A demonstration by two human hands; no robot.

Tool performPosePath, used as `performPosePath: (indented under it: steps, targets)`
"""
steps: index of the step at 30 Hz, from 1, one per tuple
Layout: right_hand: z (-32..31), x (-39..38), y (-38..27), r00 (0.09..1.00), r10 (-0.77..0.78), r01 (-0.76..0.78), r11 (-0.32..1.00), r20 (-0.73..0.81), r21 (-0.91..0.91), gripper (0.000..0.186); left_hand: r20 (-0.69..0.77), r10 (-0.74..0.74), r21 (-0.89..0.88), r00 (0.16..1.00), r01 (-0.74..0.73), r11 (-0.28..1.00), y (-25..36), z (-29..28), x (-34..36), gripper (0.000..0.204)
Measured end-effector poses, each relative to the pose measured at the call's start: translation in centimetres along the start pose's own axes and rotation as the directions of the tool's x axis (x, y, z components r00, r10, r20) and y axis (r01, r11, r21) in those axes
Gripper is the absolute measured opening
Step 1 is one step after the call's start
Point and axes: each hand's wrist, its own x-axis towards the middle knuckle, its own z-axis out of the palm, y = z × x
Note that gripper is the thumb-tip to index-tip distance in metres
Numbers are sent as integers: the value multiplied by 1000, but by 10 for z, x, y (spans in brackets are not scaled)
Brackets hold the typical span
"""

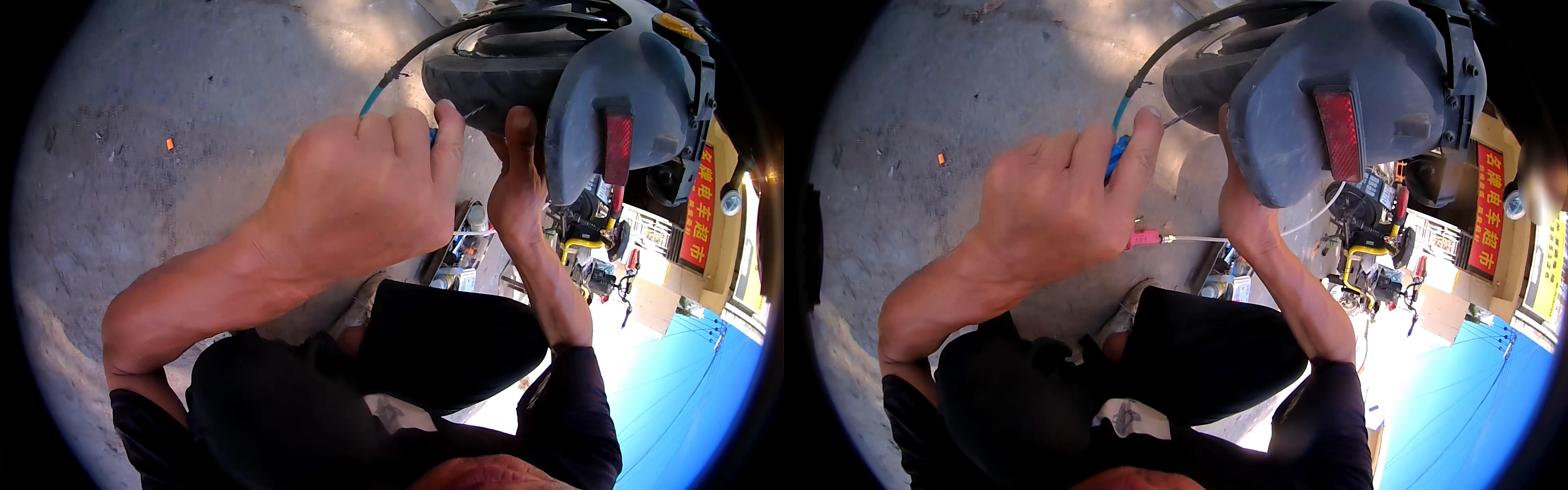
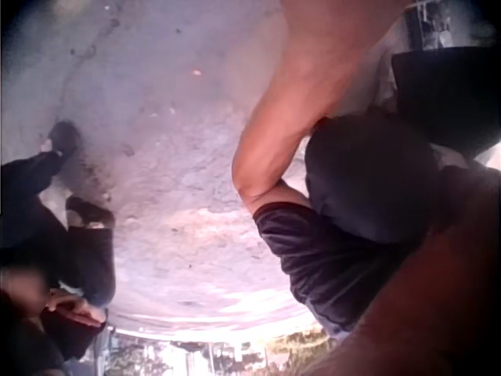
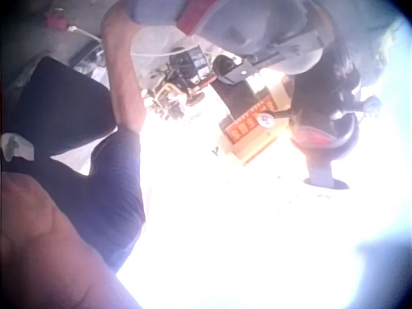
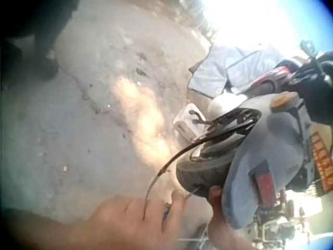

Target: The person works on a scooter tire, using a screwdriver to remove the valve cap and a brush to clean the tire surface. They then use a screwdriver to probe the tire tread and a metal rod to adjust internal components.

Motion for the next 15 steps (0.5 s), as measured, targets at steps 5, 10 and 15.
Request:
performPosePath:
  steps: [5,10,15]
  targets:
    - [4,0,7,998,-31,31,1000,-46,1,27,171,-258,-565,951,309,765,2,4,4,31]
    - [9,3,-3,992,90,-77,988,-93,137,22,791,-178,-603,585,699,-385,-8,5,4,33]
    - [8,2,2,997,16,-6,991,-79,131,25,368,-284,-786,885,459,413,-10,15,2,35]
